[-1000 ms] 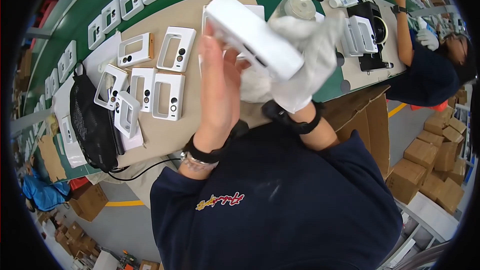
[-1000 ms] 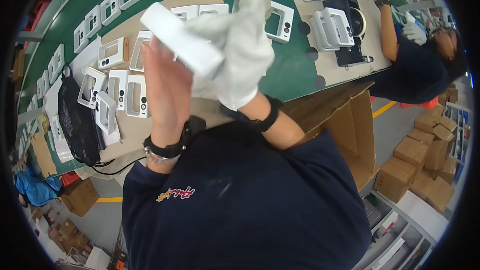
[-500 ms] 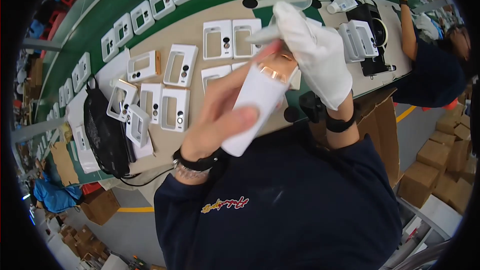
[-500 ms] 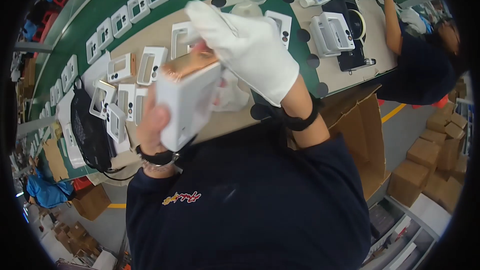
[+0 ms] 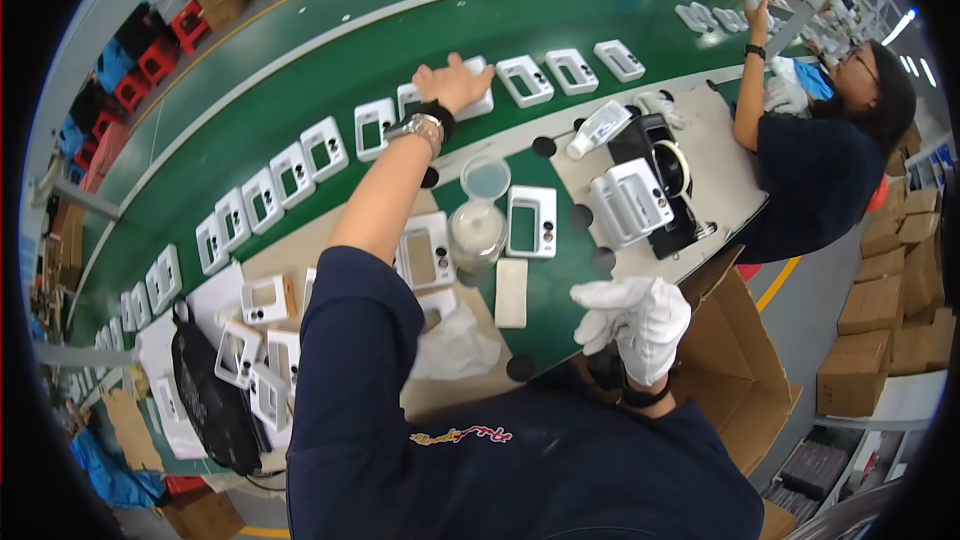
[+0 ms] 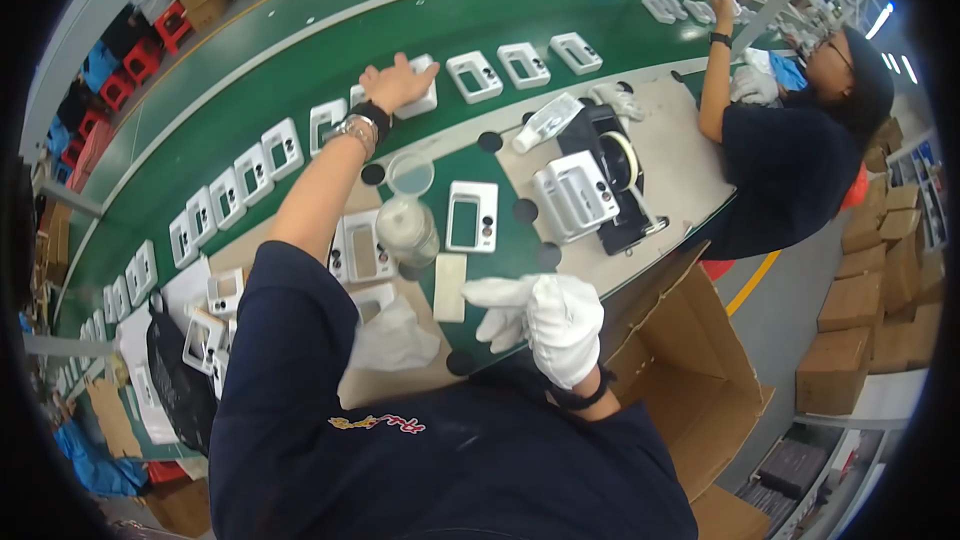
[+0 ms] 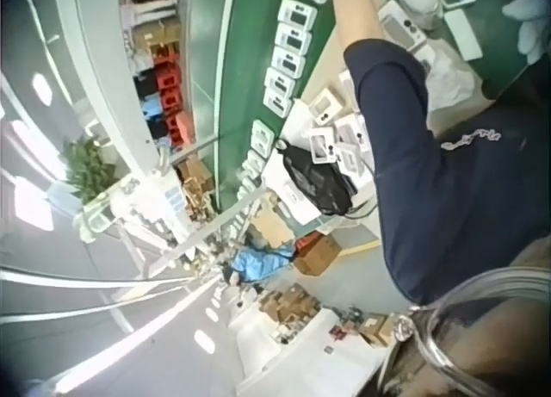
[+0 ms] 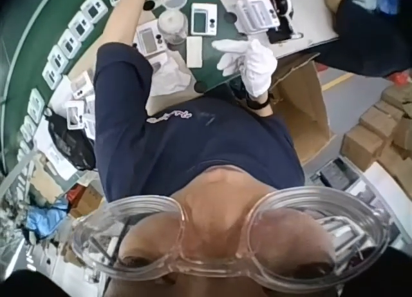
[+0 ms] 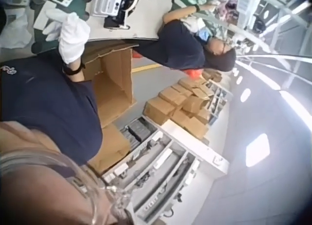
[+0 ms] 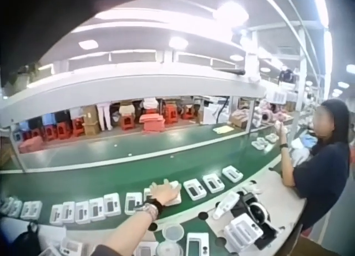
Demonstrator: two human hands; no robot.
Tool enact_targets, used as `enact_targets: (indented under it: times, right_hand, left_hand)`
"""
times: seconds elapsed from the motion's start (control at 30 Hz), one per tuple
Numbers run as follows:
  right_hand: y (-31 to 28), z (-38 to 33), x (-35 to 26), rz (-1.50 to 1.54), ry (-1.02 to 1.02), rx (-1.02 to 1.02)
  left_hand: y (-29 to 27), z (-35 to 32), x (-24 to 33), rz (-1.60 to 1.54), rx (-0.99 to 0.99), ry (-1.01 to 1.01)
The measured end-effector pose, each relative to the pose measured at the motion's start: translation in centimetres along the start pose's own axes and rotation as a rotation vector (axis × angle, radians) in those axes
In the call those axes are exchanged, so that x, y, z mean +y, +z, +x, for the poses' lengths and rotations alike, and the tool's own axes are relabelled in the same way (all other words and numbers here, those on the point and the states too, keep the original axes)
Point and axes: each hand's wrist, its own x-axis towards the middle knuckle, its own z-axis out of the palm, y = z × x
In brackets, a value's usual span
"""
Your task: The person picks up a white plastic housing from a conveyor belt and wipes its surfaces and edges with a cloth. They then place the housing back onto the belt and repeat the process for several more units.
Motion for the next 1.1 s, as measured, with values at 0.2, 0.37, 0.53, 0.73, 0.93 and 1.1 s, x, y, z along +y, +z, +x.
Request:
enact_targets:
  times: [0.2, 0.37, 0.53, 0.73, 0.93, 1.1]
  right_hand:
    - [-3.0, 0.2, 1.6, 0.041, 0.067, 0.201]
    - [-2.5, 0.9, 1.3, 0.054, 0.13, 0.152]
    - [-1.7, 0.3, 0.3, 0.128, -0.142, 0.119]
    - [5.8, 3.4, -1.9, -0.175, -0.507, 0.207]
    - [12.5, 2.1, -0.9, -0.679, -0.721, -0.549]
    - [14.9, -1.6, 3.5, -0.183, -0.145, -0.27]
  left_hand:
    - [1.2, 2.6, -5.6, 0.033, 0.263, -0.002]
    - [1.9, 0.6, -10.4, 0.355, 0.318, 0.12]
    - [-5.5, -6.4, -8.1, -0.492, 0.399, 0.249]
    - [-10.4, -25.2, -4.1, -0.838, 0.464, 0.497]
    - [-11.4, -35.5, -4.1, -1.196, 0.389, 0.309]
    - [-10.4, -36.2, -7.0, -1.797, 0.542, 0.227]
